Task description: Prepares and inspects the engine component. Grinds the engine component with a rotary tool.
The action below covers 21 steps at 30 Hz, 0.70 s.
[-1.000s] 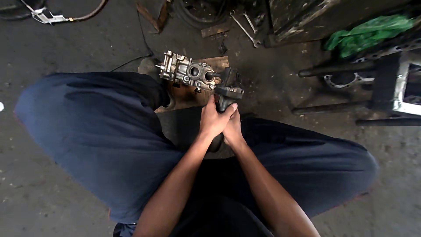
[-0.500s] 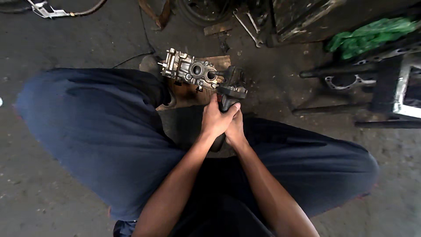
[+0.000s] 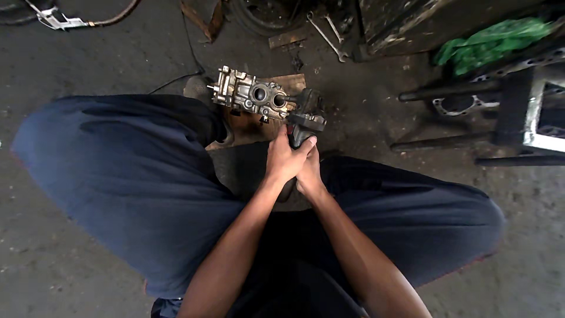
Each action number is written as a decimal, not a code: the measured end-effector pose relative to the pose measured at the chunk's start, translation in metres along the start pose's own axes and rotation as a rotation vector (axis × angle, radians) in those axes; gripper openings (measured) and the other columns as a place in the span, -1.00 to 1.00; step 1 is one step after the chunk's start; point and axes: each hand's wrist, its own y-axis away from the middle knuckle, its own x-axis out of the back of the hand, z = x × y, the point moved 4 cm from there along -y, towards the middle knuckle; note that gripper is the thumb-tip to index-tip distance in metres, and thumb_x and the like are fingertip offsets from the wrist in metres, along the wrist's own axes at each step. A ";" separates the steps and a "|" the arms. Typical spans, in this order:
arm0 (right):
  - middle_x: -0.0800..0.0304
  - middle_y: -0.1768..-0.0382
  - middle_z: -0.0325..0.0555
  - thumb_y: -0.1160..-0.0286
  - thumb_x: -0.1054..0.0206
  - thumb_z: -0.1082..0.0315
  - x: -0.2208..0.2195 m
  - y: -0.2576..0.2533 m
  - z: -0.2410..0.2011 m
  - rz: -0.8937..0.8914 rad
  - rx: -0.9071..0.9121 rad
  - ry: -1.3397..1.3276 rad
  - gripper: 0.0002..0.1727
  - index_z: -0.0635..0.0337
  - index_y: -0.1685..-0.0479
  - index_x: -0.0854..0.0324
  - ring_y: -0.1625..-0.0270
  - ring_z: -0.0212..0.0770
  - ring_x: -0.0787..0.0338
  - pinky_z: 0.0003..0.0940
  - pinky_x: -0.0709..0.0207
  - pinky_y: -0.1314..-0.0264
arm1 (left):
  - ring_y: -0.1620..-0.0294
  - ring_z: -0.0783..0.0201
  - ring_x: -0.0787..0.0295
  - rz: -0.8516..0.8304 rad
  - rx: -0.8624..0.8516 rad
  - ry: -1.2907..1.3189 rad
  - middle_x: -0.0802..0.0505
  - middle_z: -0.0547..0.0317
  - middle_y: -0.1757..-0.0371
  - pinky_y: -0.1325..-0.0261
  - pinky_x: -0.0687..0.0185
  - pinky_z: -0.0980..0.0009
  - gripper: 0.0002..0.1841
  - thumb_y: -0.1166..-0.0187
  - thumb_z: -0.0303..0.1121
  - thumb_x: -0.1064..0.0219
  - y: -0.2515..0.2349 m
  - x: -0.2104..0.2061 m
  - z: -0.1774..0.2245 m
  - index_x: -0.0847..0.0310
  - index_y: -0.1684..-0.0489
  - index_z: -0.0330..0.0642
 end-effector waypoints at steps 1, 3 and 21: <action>-0.81 -0.02 -0.07 -0.47 -0.41 0.43 -0.001 0.000 0.000 -0.002 0.000 -0.003 -0.55 0.10 -0.37 -0.50 -0.03 -0.24 -0.84 -0.22 -0.77 -0.08 | -0.09 0.11 -0.85 0.001 0.001 -0.003 -0.86 0.00 -0.05 -0.17 -0.76 -0.06 -0.34 -0.53 0.09 -0.49 -0.001 0.001 0.000 -0.49 -0.49 -0.11; -0.81 -0.02 -0.07 -0.48 -0.40 0.43 -0.002 -0.001 0.001 -0.009 0.006 -0.010 -0.56 0.10 -0.36 -0.50 -0.03 -0.24 -0.84 -0.23 -0.77 -0.08 | -0.11 0.10 -0.84 0.006 0.004 -0.007 -0.86 0.00 -0.07 -0.18 -0.76 -0.06 -0.32 -0.52 0.10 -0.49 -0.001 0.001 -0.001 -0.46 -0.52 -0.10; -0.80 -0.04 -0.07 -0.59 -0.33 0.37 0.008 -0.004 0.002 -0.066 -0.056 -0.080 -0.58 0.09 -0.41 -0.50 -0.06 -0.25 -0.83 -0.24 -0.77 -0.12 | -0.12 0.05 -0.83 -0.037 0.022 -0.055 -0.84 -0.04 -0.06 -0.18 -0.75 -0.08 -0.34 -0.59 0.07 -0.42 0.006 -0.003 0.010 -0.40 -0.54 -0.14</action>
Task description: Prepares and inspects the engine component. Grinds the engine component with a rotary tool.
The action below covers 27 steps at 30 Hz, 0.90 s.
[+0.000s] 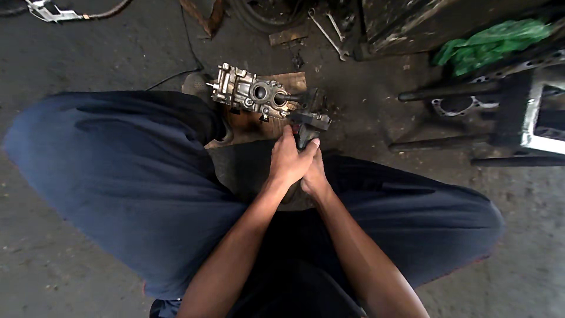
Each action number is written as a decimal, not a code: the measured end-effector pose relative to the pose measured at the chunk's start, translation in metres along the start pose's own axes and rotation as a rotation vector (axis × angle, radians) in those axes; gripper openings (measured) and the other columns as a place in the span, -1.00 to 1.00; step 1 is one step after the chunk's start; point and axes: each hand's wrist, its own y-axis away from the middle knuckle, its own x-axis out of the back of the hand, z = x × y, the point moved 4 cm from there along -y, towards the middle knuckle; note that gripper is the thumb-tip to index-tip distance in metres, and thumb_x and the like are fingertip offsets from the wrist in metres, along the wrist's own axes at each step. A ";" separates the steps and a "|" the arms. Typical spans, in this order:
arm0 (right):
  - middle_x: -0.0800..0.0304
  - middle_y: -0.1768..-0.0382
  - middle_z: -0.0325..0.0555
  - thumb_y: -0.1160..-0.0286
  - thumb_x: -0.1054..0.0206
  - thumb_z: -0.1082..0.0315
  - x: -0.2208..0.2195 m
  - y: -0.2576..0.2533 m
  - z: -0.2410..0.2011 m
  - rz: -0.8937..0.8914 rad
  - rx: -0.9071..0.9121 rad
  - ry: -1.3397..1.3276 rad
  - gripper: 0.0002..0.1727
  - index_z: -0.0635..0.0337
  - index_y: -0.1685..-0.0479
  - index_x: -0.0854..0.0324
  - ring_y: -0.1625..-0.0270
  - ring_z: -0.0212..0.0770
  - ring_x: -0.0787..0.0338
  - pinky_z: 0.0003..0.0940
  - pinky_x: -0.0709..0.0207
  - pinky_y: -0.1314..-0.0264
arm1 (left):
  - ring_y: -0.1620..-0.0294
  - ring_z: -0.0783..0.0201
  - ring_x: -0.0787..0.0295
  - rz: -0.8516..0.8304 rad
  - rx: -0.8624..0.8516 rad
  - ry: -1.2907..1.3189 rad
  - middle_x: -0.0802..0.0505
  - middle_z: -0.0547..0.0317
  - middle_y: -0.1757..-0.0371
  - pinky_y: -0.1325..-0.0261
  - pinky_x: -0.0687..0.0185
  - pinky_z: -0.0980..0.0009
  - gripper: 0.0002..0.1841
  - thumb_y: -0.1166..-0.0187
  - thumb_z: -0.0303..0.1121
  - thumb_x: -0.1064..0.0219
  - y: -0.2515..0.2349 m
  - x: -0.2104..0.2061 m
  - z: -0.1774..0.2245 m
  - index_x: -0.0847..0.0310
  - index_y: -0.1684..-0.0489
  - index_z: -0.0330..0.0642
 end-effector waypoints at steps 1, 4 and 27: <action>-0.80 -0.05 -0.08 -0.58 -0.33 0.38 -0.001 0.000 0.001 0.007 0.002 0.004 -0.57 0.08 -0.42 -0.49 -0.07 -0.25 -0.83 -0.24 -0.76 -0.12 | -0.09 0.06 -0.84 0.002 -0.004 0.001 -0.85 -0.04 -0.04 -0.15 -0.76 -0.07 -0.34 -0.59 0.06 -0.43 -0.001 0.000 -0.001 -0.40 -0.54 -0.14; -0.78 -0.11 -0.07 -0.53 -0.38 0.44 -0.005 -0.001 0.005 0.025 0.015 0.009 -0.50 0.08 -0.48 -0.46 -0.12 -0.24 -0.81 -0.23 -0.75 -0.17 | -0.06 0.08 -0.85 0.020 -0.012 0.027 -0.85 -0.02 -0.02 -0.11 -0.76 -0.07 -0.36 -0.55 0.04 -0.47 -0.006 0.002 -0.007 -0.44 -0.49 -0.11; -0.78 -0.11 -0.05 -0.43 -0.45 0.44 -0.016 -0.011 0.018 0.026 0.062 0.132 -0.44 0.13 -0.46 -0.44 -0.13 -0.23 -0.81 -0.22 -0.74 -0.20 | -0.19 0.08 -0.83 0.012 -0.042 0.107 -0.85 -0.05 -0.17 -0.29 -0.73 -0.07 -0.25 -0.50 0.05 -0.52 -0.024 0.007 -0.033 -0.39 -0.62 -0.12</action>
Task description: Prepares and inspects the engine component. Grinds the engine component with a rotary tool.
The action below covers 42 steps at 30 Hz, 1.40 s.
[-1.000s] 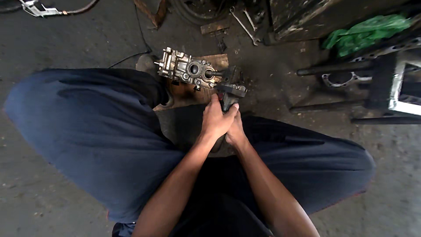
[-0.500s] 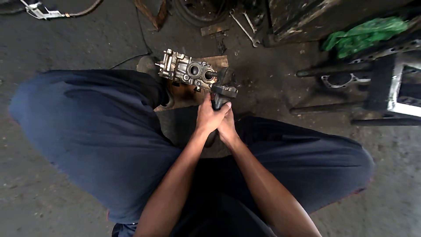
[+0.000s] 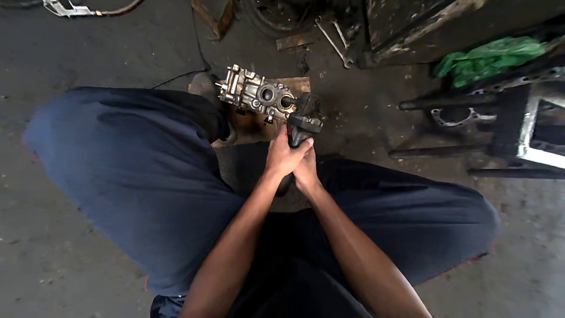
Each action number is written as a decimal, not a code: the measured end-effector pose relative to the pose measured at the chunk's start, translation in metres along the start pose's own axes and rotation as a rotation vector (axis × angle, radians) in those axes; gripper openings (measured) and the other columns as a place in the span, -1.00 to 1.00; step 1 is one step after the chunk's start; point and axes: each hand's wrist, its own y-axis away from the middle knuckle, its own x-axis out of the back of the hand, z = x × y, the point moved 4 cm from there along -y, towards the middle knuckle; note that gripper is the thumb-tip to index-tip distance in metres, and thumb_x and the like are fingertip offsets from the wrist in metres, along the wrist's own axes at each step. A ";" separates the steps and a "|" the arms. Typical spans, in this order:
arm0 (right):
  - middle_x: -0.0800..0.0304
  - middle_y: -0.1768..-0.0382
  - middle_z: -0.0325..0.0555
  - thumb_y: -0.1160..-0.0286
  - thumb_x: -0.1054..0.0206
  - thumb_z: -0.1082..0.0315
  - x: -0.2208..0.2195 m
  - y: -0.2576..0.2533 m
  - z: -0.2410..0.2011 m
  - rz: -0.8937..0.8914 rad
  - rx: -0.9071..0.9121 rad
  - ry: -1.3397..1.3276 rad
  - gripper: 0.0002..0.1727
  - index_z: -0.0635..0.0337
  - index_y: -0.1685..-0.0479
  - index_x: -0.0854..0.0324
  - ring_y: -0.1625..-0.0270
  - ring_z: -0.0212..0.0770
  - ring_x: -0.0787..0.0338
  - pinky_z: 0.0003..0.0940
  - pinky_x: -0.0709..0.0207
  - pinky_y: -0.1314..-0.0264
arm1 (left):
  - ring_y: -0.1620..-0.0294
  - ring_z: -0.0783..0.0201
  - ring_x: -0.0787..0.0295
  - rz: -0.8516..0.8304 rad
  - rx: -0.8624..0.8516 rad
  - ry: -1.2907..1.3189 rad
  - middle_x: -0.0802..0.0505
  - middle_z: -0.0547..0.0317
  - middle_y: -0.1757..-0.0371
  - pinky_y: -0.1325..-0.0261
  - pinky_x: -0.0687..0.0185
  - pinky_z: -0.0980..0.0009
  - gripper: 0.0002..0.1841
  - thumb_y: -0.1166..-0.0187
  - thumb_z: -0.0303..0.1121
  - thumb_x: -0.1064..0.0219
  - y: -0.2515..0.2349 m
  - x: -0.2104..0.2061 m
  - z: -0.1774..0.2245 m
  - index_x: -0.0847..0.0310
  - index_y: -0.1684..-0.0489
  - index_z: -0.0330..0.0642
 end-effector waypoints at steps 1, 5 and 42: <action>-0.78 -0.13 -0.06 -0.44 -0.45 0.43 0.000 -0.002 0.002 -0.007 -0.003 0.009 -0.44 0.11 -0.47 -0.43 -0.15 -0.23 -0.81 -0.21 -0.74 -0.21 | -0.23 0.07 -0.82 0.003 0.000 0.001 -0.84 -0.06 -0.20 -0.32 -0.71 -0.08 -0.24 -0.51 0.05 -0.52 -0.001 0.000 -0.001 -0.37 -0.65 -0.13; -0.77 -0.15 -0.06 -0.44 -0.45 0.44 -0.001 -0.010 0.004 -0.029 -0.018 0.048 -0.42 0.09 -0.49 -0.42 -0.18 -0.24 -0.79 -0.20 -0.72 -0.23 | -0.28 0.04 -0.80 0.008 0.021 0.006 -0.83 -0.10 -0.26 -0.37 -0.68 -0.10 -0.19 -0.53 0.07 -0.50 -0.007 0.000 -0.007 -0.30 -0.72 -0.12; -0.84 0.01 -0.11 -0.43 -0.39 0.43 0.029 0.013 -0.048 -0.063 -0.082 0.078 -0.52 0.09 -0.39 -0.52 -0.01 -0.29 -0.86 -0.30 -0.79 -0.07 | 0.04 0.05 -0.85 -0.056 0.105 -0.150 -0.84 -0.02 0.11 -0.02 -0.78 -0.05 -0.32 -0.56 0.18 -0.41 0.027 -0.006 0.046 -0.43 -0.47 -0.13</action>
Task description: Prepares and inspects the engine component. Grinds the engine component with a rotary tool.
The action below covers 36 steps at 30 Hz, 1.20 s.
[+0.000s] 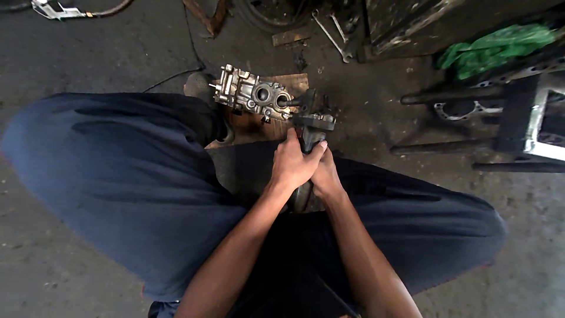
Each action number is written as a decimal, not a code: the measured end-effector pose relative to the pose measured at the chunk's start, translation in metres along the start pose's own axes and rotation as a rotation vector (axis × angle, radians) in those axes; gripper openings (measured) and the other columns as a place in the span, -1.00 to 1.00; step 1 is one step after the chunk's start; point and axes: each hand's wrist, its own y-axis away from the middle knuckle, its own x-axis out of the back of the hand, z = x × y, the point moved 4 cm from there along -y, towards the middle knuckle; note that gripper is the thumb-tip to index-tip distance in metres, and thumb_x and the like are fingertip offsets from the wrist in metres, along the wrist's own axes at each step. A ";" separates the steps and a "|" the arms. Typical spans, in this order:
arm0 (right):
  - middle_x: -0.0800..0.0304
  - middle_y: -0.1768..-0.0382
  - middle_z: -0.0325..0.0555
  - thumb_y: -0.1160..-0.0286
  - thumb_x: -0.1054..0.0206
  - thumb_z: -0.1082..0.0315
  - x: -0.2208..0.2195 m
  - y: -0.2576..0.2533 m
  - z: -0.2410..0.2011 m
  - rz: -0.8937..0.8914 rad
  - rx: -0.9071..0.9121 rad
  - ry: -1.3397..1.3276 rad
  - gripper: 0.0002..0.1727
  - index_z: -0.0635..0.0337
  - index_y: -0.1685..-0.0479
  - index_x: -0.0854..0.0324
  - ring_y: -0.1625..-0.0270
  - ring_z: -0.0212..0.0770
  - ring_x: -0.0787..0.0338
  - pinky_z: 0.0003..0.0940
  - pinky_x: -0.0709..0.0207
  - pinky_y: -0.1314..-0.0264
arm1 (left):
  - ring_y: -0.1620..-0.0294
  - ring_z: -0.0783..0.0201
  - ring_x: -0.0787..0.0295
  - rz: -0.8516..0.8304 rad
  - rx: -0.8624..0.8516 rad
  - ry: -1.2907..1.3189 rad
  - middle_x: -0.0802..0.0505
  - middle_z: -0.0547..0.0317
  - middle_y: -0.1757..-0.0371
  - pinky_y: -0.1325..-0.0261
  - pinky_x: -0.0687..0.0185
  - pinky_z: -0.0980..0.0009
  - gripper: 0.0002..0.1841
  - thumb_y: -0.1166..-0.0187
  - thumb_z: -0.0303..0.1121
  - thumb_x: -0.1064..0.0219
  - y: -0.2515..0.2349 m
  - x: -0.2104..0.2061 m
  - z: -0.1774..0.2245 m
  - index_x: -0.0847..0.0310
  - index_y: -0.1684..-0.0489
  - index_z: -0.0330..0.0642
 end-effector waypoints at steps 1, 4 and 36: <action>-0.83 0.02 -0.10 -0.43 -0.39 0.44 0.000 0.001 -0.001 0.000 0.002 0.010 -0.52 0.10 -0.39 -0.52 0.00 -0.29 -0.86 -0.30 -0.79 -0.06 | 0.02 0.05 -0.85 -0.003 0.002 0.011 -0.84 -0.02 0.10 -0.03 -0.78 -0.05 -0.32 -0.56 0.17 -0.41 0.001 0.000 0.000 -0.42 -0.47 -0.13; -0.84 0.02 -0.10 -0.40 -0.41 0.46 0.001 0.001 -0.005 -0.004 0.024 0.047 -0.50 0.12 -0.39 -0.52 -0.01 -0.28 -0.86 -0.30 -0.80 -0.07 | 0.00 0.10 -0.86 -0.002 -0.005 0.059 -0.85 0.00 0.07 -0.07 -0.78 -0.01 -0.32 -0.57 0.13 -0.42 0.002 0.000 0.000 -0.42 -0.50 -0.13; -0.83 -0.03 -0.05 -0.42 -0.43 0.43 -0.014 -0.027 0.024 -0.044 -0.029 -0.002 -0.48 0.12 -0.42 -0.50 -0.06 -0.24 -0.85 -0.22 -0.78 -0.14 | -0.12 0.03 -0.84 0.063 0.035 0.047 -0.86 -0.06 -0.06 -0.20 -0.73 -0.10 -0.26 -0.54 0.14 -0.44 -0.026 0.000 -0.023 -0.38 -0.61 -0.10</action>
